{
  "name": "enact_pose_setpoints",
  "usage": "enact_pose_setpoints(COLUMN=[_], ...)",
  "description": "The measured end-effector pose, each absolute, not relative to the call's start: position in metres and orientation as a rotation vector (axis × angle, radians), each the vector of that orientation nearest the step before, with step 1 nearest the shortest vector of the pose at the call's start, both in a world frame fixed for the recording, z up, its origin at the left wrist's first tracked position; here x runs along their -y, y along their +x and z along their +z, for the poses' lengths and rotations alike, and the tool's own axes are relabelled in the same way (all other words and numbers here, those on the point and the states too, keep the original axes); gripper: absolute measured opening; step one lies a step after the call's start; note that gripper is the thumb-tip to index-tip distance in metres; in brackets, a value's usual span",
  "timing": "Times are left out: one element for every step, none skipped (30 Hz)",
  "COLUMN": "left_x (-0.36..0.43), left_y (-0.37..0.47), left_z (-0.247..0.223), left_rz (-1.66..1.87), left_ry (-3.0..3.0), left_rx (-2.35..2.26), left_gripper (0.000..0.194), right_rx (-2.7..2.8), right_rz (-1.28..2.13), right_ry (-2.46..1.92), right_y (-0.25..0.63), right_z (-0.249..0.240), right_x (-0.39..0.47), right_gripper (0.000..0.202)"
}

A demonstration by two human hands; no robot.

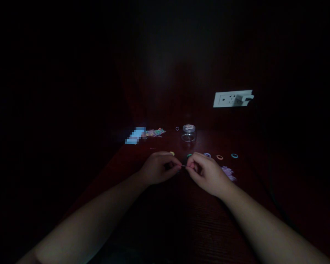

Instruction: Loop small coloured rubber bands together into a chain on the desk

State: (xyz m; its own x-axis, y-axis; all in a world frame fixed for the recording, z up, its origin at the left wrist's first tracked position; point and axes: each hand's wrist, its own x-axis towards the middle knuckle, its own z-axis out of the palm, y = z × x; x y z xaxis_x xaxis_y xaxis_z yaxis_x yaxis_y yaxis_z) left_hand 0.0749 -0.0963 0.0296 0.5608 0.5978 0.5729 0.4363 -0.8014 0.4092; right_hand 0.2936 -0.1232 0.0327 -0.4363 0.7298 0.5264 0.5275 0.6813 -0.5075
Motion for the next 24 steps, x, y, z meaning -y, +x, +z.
enact_pose_setpoints(left_x=[0.096,0.0957,0.0953,0.0951,0.0948,0.0946,0.0944,0.0943,0.0941,0.094,0.0939,0.0938,0.0938,0.0938,0.0939,0.0939,0.094,0.0941,0.0941,0.094,0.0938,0.0934,0.093,0.0925], left_y=[0.0747,0.0744,0.0742,0.0739,0.0736,0.0733,0.073,0.0728,0.0725,0.0723,0.0722,0.072,0.072,0.0719,0.0718,0.0717,0.0716,0.0714,0.0712,0.071,0.0706,0.0702,0.0698,0.0693], left_z=[0.0295,0.0293,0.0292,0.029,0.0288,0.0287,0.0286,0.0285,0.0285,0.0285,0.0285,0.0285,0.0286,0.0287,0.0288,0.0289,0.029,0.0291,0.0292,0.0291,0.0289,0.0286,0.0283,0.0279], left_rz=[1.065,1.062,1.062,1.064,1.069,1.075,1.076,1.076,1.072,1.071,1.07,1.073,1.076,1.078,1.078,1.079,1.077,1.078,1.079,1.081,1.084,1.086,1.089,1.092], left_ry=[2.576,2.575,2.572,2.568,2.565,2.563,2.563,2.562,2.562,2.559,2.557,2.555,2.553,2.551,2.55,2.548,2.547,2.547,2.548,2.549,2.547,2.544,2.54,2.537], left_rx=[-0.858,-0.856,-0.858,-0.863,-0.864,-0.862,-0.856,-0.851,-0.848,-0.85,-0.851,-0.851,-0.849,-0.847,-0.847,-0.852,-0.855,-0.859,-0.86,-0.86,-0.86,-0.859,-0.858,-0.858], left_gripper=[0.012,0.012,0.012,0.013,0.013,0.013,0.013,0.013,0.012,0.012,0.012,0.012,0.012,0.012,0.012,0.011,0.011,0.012,0.012,0.012,0.012,0.012,0.012,0.012], right_rx=[2.139,2.138,2.137,2.135,2.134,2.132,2.132,2.132,2.133,2.135,2.138,2.139,2.139,2.139,2.14,2.139,2.138,2.136,2.134,2.131,2.128,2.124,2.121,2.12], right_rz=[0.345,0.348,0.352,0.356,0.356,0.353,0.35,0.347,0.345,0.346,0.347,0.349,0.351,0.353,0.357,0.361,0.363,0.363,0.362,0.362,0.362,0.364,0.365,0.366], right_ry=[-0.963,-0.965,-0.965,-0.966,-0.967,-0.968,-0.971,-0.974,-0.976,-0.978,-0.976,-0.975,-0.974,-0.972,-0.972,-0.975,-0.98,-0.985,-0.989,-0.992,-0.993,-0.993,-0.993,-0.992], right_y=[0.2938,0.294,0.2943,0.2945,0.2948,0.295,0.2952,0.2952,0.2953,0.2953,0.2953,0.2953,0.2953,0.2953,0.2954,0.2954,0.2953,0.2953,0.2953,0.2953,0.2953,0.2954,0.2955,0.2956], right_z=[0.0323,0.0319,0.0316,0.0312,0.031,0.0308,0.0307,0.0307,0.0307,0.0307,0.0306,0.0305,0.0303,0.03,0.0298,0.0295,0.0293,0.029,0.0288,0.0285,0.0282,0.0279,0.0276,0.0274], right_x=[0.1229,0.1228,0.1226,0.1225,0.1225,0.1225,0.1224,0.1223,0.1221,0.1219,0.1217,0.1215,0.1214,0.1215,0.1216,0.1219,0.1222,0.1224,0.1226,0.1227,0.1226,0.1224,0.122,0.1216], right_gripper=[0.009,0.009,0.009,0.008,0.008,0.008,0.008,0.008,0.008,0.009,0.008,0.008,0.008,0.008,0.008,0.008,0.008,0.008,0.008,0.008,0.008,0.007,0.007,0.008])
